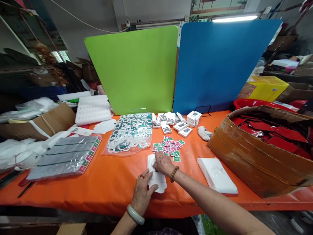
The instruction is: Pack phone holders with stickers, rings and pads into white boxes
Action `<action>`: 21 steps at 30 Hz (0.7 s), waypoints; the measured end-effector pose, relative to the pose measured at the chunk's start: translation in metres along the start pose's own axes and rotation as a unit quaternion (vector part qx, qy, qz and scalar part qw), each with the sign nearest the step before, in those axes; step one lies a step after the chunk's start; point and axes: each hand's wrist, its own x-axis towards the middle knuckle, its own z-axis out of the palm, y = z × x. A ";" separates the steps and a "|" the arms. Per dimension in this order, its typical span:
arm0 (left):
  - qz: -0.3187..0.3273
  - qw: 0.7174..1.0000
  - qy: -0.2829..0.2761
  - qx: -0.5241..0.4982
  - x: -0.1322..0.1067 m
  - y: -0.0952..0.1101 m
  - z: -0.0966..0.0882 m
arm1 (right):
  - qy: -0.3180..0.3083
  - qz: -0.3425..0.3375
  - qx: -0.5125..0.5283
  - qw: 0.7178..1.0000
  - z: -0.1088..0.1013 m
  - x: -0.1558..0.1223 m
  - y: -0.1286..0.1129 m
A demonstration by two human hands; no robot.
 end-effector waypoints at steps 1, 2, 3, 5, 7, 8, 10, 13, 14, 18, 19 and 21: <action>0.003 1.000 -0.001 0.005 0.000 -0.001 0.001 | -0.004 0.008 -0.005 1.000 0.000 0.001 -0.001; 0.006 1.000 -0.001 0.008 0.000 -0.002 0.002 | -0.010 0.016 -0.007 1.000 -0.001 0.003 0.000; 0.010 1.000 -0.001 0.010 -0.001 -0.003 0.003 | -0.016 0.024 -0.006 1.000 -0.002 0.006 0.000; 0.015 1.000 0.008 0.016 -0.001 -0.003 0.005 | -0.029 0.037 0.003 0.999 -0.007 0.011 0.001; 0.020 0.999 0.025 0.020 -0.003 -0.002 0.004 | -0.043 0.042 0.020 0.998 -0.013 0.014 0.002; 0.023 0.999 0.036 0.018 -0.003 0.000 0.003 | -0.047 0.041 0.030 0.998 -0.016 0.013 0.001; 0.030 0.998 0.057 0.000 -0.003 0.006 -0.002 | -0.048 0.035 0.053 0.997 -0.025 0.008 -0.002; 0.038 0.995 0.076 -0.052 -0.001 0.017 -0.011 | -0.033 0.022 0.079 0.996 -0.040 -0.009 -0.009; 0.041 0.993 0.081 -0.071 -0.001 0.021 -0.015 | -0.031 0.019 0.099 0.994 -0.044 -0.016 -0.010; 0.057 0.985 0.090 -0.133 -0.003 0.032 -0.025 | -0.068 0.029 0.328 0.942 -0.050 -0.042 -0.009; 0.061 0.985 0.083 -0.138 -0.005 0.034 -0.026 | -0.084 0.035 0.399 0.913 -0.049 -0.047 -0.006; 0.066 0.988 0.067 -0.123 -0.008 0.037 -0.026 | -0.106 0.047 0.501 0.858 -0.045 -0.056 -0.002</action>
